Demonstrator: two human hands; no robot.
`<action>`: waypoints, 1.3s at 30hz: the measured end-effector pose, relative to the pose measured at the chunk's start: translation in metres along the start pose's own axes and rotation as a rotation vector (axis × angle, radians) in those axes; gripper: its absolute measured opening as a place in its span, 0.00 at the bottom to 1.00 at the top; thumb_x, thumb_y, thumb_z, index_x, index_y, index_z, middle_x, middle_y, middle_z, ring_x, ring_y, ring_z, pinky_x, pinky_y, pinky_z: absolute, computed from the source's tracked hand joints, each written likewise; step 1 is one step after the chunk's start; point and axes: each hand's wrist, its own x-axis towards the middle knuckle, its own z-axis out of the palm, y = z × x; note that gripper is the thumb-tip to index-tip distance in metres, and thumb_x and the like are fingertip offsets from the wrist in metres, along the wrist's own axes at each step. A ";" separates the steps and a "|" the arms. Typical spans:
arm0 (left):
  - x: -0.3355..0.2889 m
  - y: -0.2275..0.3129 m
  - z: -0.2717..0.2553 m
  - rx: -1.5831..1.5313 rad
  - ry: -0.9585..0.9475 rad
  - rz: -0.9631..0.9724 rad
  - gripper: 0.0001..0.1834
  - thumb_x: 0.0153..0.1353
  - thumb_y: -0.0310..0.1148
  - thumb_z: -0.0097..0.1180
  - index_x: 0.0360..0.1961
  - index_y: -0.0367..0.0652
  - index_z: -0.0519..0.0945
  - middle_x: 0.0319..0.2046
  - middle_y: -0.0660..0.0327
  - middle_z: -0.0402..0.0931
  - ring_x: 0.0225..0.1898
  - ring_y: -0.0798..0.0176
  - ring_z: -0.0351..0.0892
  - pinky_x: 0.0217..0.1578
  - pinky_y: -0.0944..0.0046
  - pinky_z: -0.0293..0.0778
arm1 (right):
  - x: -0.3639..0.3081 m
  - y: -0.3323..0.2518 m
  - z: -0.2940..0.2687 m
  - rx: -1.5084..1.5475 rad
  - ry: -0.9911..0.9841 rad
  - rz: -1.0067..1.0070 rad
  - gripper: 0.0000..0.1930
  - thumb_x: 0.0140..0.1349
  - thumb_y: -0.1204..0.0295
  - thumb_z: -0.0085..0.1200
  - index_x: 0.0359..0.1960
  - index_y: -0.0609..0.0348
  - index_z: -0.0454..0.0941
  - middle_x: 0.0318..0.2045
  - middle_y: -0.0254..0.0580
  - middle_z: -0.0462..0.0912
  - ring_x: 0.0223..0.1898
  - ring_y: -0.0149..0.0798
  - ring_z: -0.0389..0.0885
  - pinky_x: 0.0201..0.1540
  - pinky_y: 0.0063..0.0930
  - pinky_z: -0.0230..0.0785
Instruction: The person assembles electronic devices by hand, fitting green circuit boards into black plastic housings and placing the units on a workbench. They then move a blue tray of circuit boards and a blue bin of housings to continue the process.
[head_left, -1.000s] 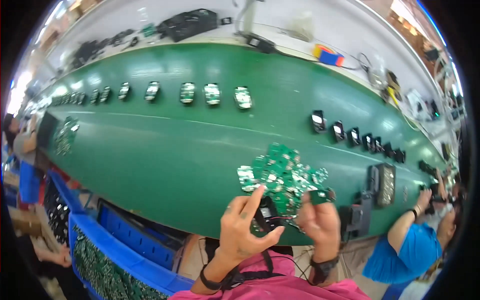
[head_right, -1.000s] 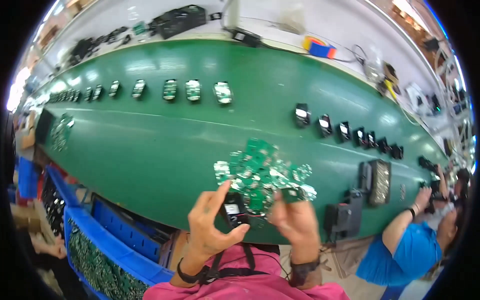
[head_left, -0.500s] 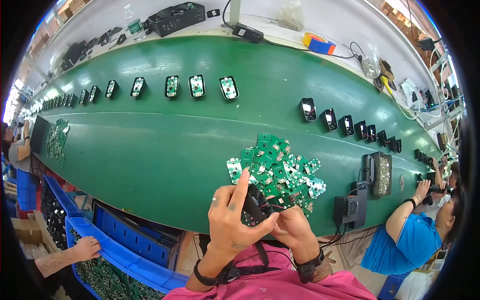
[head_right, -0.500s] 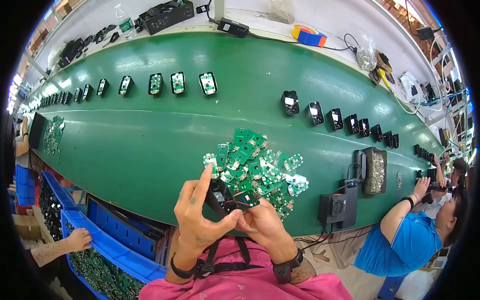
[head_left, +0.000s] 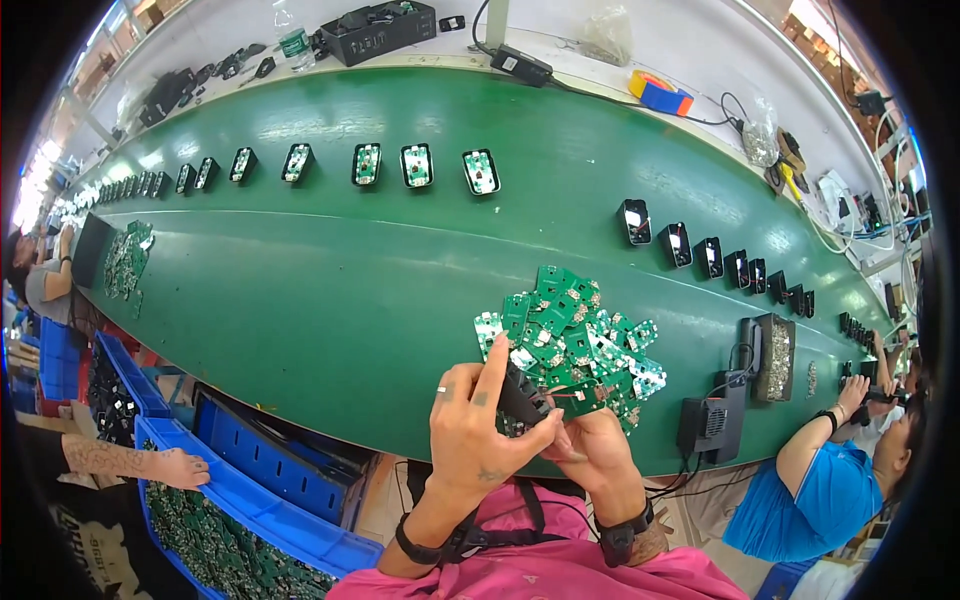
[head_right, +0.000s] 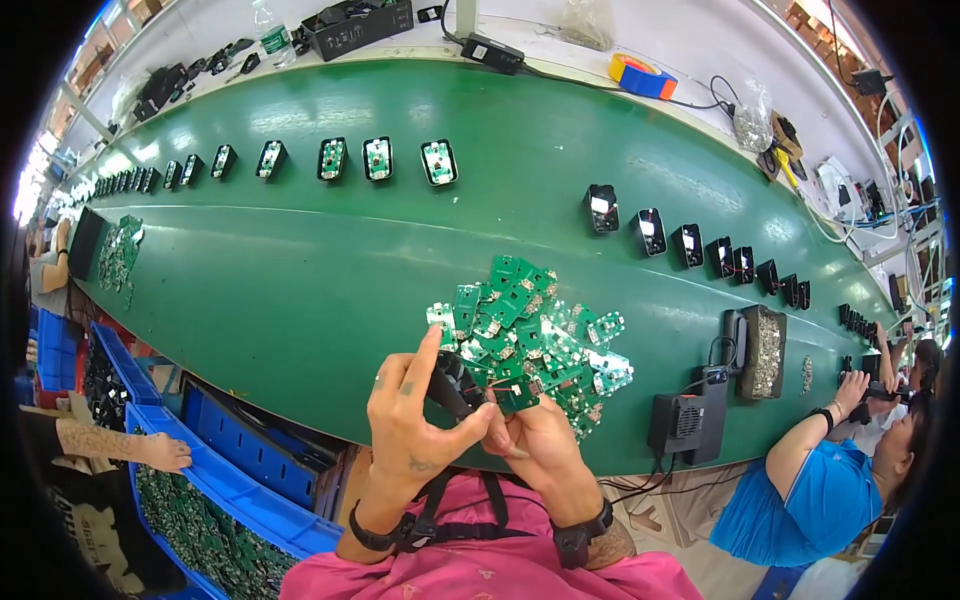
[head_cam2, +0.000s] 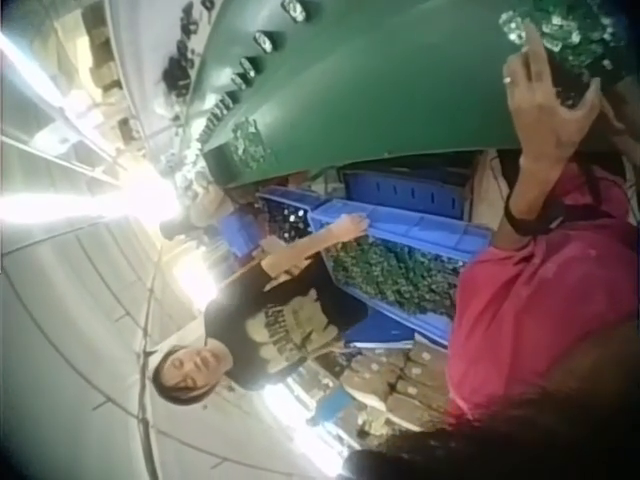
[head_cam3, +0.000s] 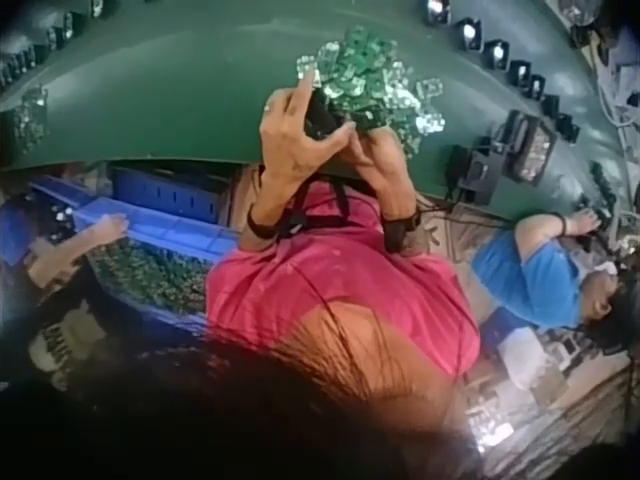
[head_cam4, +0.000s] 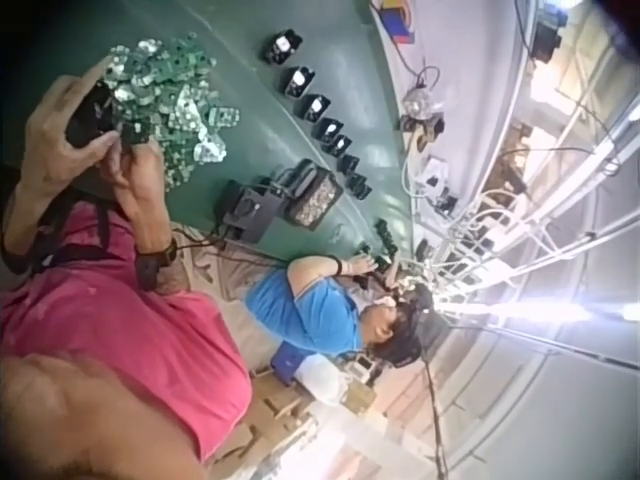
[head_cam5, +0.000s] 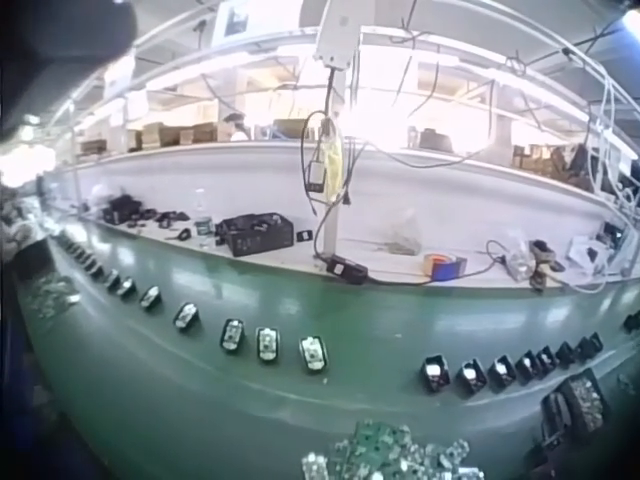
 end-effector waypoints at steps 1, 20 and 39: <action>0.000 -0.003 0.000 0.006 -0.005 0.012 0.47 0.37 0.43 0.74 0.60 0.34 0.72 0.36 0.50 0.74 0.36 0.51 0.77 0.36 0.55 0.75 | 0.002 0.002 0.001 -0.001 -0.001 0.008 0.08 0.71 0.70 0.43 0.41 0.60 0.72 0.17 0.40 0.74 0.15 0.30 0.66 0.19 0.23 0.57; -0.048 -0.002 -0.011 -1.113 -0.044 -0.385 0.35 0.53 0.23 0.57 0.64 0.43 0.64 0.22 0.65 0.67 0.20 0.75 0.64 0.23 0.70 0.63 | 0.007 0.028 -0.009 -1.134 0.288 -0.715 0.13 0.74 0.62 0.44 0.41 0.61 0.71 0.32 0.29 0.71 0.31 0.21 0.67 0.27 0.17 0.60; -0.076 0.019 -0.050 -1.056 -0.001 -0.434 0.31 0.60 0.19 0.47 0.65 0.43 0.61 0.32 0.59 0.77 0.27 0.69 0.76 0.29 0.67 0.74 | -0.031 0.042 0.029 -1.361 0.077 -0.617 0.17 0.76 0.60 0.40 0.48 0.63 0.73 0.26 0.29 0.74 0.23 0.19 0.65 0.22 0.17 0.55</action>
